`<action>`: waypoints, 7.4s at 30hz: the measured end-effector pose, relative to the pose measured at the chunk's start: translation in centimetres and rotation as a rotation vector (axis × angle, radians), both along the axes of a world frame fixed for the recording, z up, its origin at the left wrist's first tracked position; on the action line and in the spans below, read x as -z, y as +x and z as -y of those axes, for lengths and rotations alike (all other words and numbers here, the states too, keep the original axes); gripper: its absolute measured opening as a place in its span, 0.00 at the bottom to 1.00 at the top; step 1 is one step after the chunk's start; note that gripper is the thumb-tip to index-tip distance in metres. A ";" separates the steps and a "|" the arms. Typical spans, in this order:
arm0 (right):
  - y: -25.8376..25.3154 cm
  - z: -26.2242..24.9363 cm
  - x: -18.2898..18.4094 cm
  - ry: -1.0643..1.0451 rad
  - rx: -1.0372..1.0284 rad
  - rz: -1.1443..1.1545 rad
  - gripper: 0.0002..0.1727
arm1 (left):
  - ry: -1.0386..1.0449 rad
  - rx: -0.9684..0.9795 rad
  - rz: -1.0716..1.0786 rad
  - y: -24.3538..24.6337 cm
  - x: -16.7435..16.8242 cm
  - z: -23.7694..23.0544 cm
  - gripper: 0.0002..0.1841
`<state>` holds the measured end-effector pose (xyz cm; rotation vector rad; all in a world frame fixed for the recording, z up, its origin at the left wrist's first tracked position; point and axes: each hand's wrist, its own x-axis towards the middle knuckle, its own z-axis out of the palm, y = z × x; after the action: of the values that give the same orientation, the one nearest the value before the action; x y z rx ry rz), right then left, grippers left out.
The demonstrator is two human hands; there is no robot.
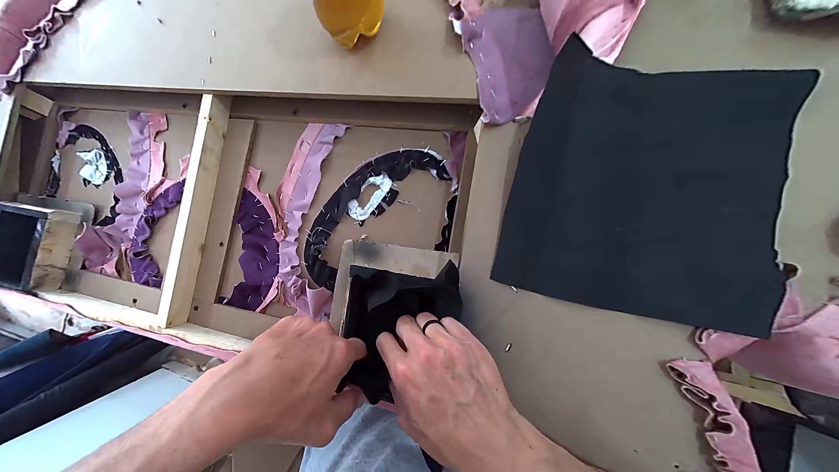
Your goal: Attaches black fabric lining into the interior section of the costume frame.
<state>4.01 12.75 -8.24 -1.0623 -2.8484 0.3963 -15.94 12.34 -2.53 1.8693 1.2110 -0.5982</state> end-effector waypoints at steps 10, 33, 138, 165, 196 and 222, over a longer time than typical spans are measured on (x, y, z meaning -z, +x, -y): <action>0.4 0.0 0.6 0.059 0.001 0.011 0.08 | 0.701 -0.166 0.236 0.7 3.1 9.5 0.10; 1.0 2.3 -0.8 -0.042 -0.073 -0.137 0.20 | 0.722 -0.227 0.489 -0.9 3.8 10.8 0.10; 3.5 10.3 -0.8 0.009 0.422 -0.293 0.07 | 0.390 0.050 0.601 1.5 4.4 1.2 0.13; 0.9 12.1 1.6 0.325 0.625 -0.351 0.08 | -0.055 0.716 0.332 5.0 4.2 -6.6 0.13; -1.4 10.4 -4.8 -0.075 1.248 0.003 0.32 | 0.005 0.762 0.522 3.7 6.3 -8.0 0.10; -1.8 10.7 -4.1 -0.241 1.289 0.132 0.21 | 0.058 1.040 0.448 4.5 5.4 -6.8 0.09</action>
<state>2.23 2.01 -4.18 -2.6254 -1.6039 0.5052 -11.46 19.14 -7.94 2.4410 -0.1053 -0.6071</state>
